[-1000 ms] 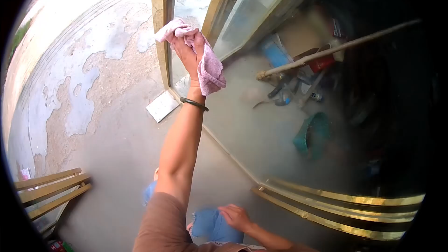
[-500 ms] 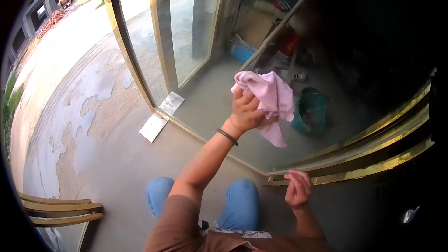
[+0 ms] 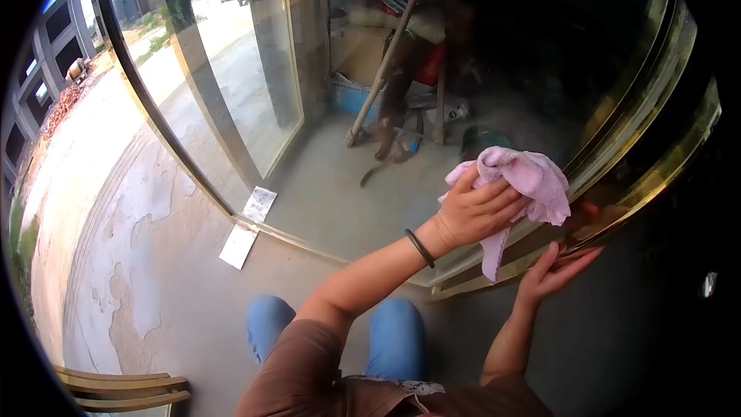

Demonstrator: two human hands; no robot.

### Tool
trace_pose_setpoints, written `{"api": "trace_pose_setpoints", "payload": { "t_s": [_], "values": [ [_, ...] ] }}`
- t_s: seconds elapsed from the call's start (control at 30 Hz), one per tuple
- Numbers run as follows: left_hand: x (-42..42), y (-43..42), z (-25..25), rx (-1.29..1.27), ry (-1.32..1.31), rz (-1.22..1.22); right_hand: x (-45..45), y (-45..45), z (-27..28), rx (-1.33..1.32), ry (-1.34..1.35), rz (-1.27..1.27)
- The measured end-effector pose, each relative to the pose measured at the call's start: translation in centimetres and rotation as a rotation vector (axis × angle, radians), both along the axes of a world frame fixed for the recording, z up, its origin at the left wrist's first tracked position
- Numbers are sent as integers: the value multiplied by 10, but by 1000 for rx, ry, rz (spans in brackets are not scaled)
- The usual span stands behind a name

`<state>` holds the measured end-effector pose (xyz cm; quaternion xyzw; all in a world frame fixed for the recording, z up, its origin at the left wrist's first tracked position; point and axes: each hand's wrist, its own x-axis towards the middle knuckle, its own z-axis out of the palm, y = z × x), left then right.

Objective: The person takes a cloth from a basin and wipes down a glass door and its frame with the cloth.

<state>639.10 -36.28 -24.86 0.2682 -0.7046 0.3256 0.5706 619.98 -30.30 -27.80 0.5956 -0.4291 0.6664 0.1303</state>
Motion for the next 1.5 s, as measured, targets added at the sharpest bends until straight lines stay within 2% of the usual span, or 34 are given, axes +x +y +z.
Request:
{"api": "trace_pose_setpoints", "payload": {
  "t_s": [0.03,0.1,0.2,0.27,0.33,0.37,0.47,0.5,0.53,0.57,0.6,0.63,0.73,0.77,0.83,0.9,0.97,1.03,1.1,1.13,1.2,1.3,1.33,1.37,1.4,1.43,1.5],
  "values": [
    [-16,-2,10,56,-79,-87,2,1,-2,3,-16,17],
    [-26,-2,31,-23,-186,-97,3,6,-5,25,-35,38],
    [15,-4,41,-14,-275,-95,4,9,-10,51,-56,81],
    [64,5,66,-66,-169,192,2,9,-16,57,-57,109],
    [146,7,120,-27,220,345,6,8,-16,67,-31,86],
    [182,0,142,-28,497,426,7,7,-16,35,-51,77],
    [146,-12,149,-228,475,504,8,2,-22,-20,-99,56],
    [107,-8,137,-139,312,513,7,-1,-22,-23,-90,49],
    [57,9,128,-26,208,346,5,-2,-23,-19,-77,44],
    [16,12,114,-59,0,297,2,2,-25,-6,-59,42],
    [-15,5,78,-41,-119,159,-2,9,-27,94,-69,121],
    [-47,-2,42,-4,-238,18,-3,12,-26,81,-59,102],
    [-41,-3,19,-10,-86,-47,3,16,-12,15,2,19],
    [-27,0,2,-18,-132,-58,7,22,-9,18,-16,27],
    [20,0,-38,-55,-201,-66,8,27,-4,31,-65,90],
    [77,-1,-98,-46,-169,71,8,29,3,28,-82,127],
    [132,4,-133,-53,81,173,13,29,14,-7,-46,100],
    [185,10,-144,-19,440,491,11,25,9,-8,-55,58],
    [242,10,-133,45,912,479,11,19,8,-23,-37,31],
    [272,5,-150,142,1108,437,13,15,9,-51,-26,24],
    [292,-5,-169,158,1212,470,10,9,8,-76,19,12],
    [204,1,-155,19,781,652,24,9,15,-88,73,-85],
    [166,18,-141,169,678,528,31,13,9,-62,45,-225],
    [133,16,-164,149,535,374,38,30,12,-121,314,-296],
    [110,16,-177,97,290,243,48,42,10,-227,461,-306],
    [106,16,-155,-46,144,219,61,48,6,-338,607,-314],
    [89,6,-193,-19,124,41,101,52,-22,-112,696,52]
  ]
}}
